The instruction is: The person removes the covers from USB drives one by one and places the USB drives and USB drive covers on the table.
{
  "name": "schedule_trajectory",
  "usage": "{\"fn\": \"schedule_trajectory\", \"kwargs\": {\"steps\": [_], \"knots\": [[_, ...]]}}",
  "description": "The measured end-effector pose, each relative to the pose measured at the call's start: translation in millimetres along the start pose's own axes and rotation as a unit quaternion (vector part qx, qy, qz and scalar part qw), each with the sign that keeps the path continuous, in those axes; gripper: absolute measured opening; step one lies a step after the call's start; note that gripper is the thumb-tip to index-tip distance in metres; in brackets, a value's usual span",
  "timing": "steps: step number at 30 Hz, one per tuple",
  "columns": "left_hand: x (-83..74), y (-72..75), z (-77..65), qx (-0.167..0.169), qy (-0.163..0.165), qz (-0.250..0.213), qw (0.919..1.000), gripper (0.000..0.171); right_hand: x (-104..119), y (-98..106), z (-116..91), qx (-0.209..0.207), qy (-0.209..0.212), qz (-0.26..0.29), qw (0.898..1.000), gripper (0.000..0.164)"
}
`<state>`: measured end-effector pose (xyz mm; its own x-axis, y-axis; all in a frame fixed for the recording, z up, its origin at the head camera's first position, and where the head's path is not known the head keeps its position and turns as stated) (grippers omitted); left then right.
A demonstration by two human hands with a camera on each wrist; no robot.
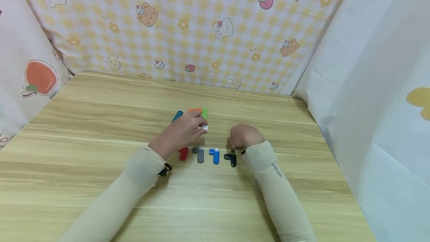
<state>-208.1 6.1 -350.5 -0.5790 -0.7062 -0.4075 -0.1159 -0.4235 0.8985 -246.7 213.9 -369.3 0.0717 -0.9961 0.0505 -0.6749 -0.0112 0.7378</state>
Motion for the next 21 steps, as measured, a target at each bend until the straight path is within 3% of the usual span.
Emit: {"fn": "schedule_trajectory", "kwargs": {"steps": [7,13,17,21], "knots": [[-12.1,-12.8,11.1,0.01,0.011,0.002,0.9999,0.018,-2.3,-0.2,-1.2,0.006,0.005,0.013,1.0,0.031],[-23.0,-23.8,23.9,0.027,0.053,0.001,0.9982,0.019,-5.9,3.2,-7.0,0.007,0.024,0.009,1.0,0.041],[-29.7,-30.0,33.5,0.04,0.076,-0.01,0.9962,0.016,-11.3,12.1,-15.0,-0.029,0.04,0.004,0.999,0.035],[-33.5,-37.3,41.1,0.057,0.082,-0.015,0.9949,0.014,-16.2,25.3,-26.1,-0.097,0.075,-0.001,0.993,0.032]]}}
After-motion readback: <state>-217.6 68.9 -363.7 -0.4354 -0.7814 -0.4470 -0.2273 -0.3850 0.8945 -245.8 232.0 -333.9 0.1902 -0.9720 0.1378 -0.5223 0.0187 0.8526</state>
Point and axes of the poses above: each hand's wrist, its own z-axis towards the middle knuckle, its own y-axis out of the back of the hand, x = y × z, the point moved 3 cm from there along z, towards the middle knuckle, and after that the axes turned 4 degrees about x, right-handed, at the moved point
